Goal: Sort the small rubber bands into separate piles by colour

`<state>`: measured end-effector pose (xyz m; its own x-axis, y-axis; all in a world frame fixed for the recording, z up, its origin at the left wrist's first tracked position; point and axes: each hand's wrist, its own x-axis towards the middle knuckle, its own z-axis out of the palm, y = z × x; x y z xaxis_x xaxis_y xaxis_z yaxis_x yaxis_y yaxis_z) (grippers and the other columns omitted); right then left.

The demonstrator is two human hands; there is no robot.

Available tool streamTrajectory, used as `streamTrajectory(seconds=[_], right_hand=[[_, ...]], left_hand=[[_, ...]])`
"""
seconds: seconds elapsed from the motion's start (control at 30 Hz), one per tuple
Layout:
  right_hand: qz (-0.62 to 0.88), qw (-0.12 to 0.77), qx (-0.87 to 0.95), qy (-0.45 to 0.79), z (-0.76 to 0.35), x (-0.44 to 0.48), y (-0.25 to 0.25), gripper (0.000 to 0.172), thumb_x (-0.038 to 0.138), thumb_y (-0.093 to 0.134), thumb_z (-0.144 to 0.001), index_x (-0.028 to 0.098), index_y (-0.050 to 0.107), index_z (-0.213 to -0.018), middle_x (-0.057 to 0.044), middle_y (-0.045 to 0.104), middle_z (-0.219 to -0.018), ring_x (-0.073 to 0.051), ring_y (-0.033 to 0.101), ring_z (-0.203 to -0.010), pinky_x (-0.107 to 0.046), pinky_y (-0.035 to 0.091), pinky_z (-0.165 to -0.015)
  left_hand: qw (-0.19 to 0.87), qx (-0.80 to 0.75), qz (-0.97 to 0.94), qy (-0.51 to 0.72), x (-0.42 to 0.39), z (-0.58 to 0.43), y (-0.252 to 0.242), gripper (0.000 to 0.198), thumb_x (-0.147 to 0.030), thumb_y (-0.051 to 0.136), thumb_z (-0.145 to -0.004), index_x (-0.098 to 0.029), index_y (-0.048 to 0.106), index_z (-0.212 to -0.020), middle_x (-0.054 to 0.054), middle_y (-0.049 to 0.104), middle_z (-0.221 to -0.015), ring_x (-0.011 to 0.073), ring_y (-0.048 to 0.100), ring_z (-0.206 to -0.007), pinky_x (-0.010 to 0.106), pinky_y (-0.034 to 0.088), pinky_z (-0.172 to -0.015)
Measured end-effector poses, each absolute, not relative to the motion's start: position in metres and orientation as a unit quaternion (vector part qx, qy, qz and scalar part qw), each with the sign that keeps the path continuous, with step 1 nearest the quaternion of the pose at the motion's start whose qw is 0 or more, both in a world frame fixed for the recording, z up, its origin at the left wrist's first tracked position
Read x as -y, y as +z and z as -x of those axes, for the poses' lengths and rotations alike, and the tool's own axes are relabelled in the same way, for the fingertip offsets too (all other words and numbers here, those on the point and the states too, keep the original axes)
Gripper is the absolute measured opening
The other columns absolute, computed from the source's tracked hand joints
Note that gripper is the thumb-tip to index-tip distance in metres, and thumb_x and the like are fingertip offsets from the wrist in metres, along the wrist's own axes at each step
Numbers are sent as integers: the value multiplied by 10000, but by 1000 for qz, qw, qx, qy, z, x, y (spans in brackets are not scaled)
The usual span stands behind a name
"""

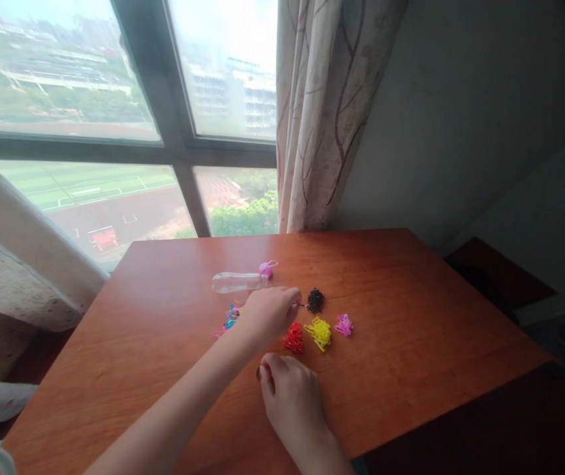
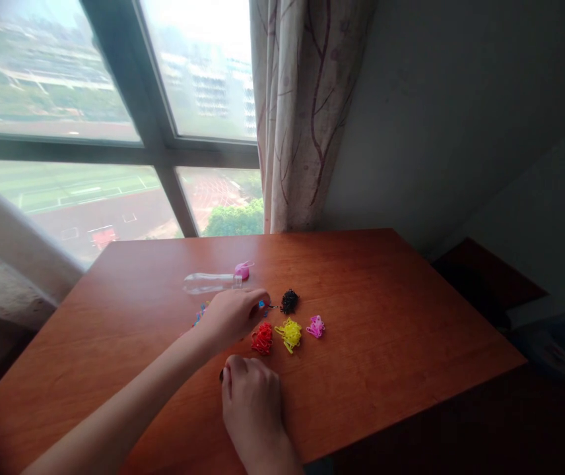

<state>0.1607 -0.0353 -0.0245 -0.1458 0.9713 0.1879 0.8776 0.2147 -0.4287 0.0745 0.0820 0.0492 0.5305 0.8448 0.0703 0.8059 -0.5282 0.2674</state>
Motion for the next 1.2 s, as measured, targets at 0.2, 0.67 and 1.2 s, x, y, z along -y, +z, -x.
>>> streamTrajectory(seconds=[0.2,0.67,1.2], right_hand=[[613,238,743,123,-160,37,-26,143,92,573,-890,228,595,-850,20,667,-767,-161,617,-717,-262,318,-628],[608,238,746,130,-161,36,-24,158,92,568,-872,239,564,-815,34,660,-760,-157,604,-715,-266,291,-617],[613,319,714,112,-190,19,-6,176,188,504,-918,217,651,-826,22,617,-633,-130,582,-603,-240,305,-602]], left_hand=[[98,-460,-879,75,-100,-104,33,208,-242,469,-906,-217,673,-936,69,753,-867,220,710,-777,270,467,-628],[113,-498,-854,103,-73,-50,60,212,-282,472,-923,-238,667,-997,8,727,-760,173,659,-677,238,395,-585],[237,-556,-767,216,3,32,4,208,-275,472,-916,-213,669,-941,-10,714,-760,124,623,-629,206,442,-621]])
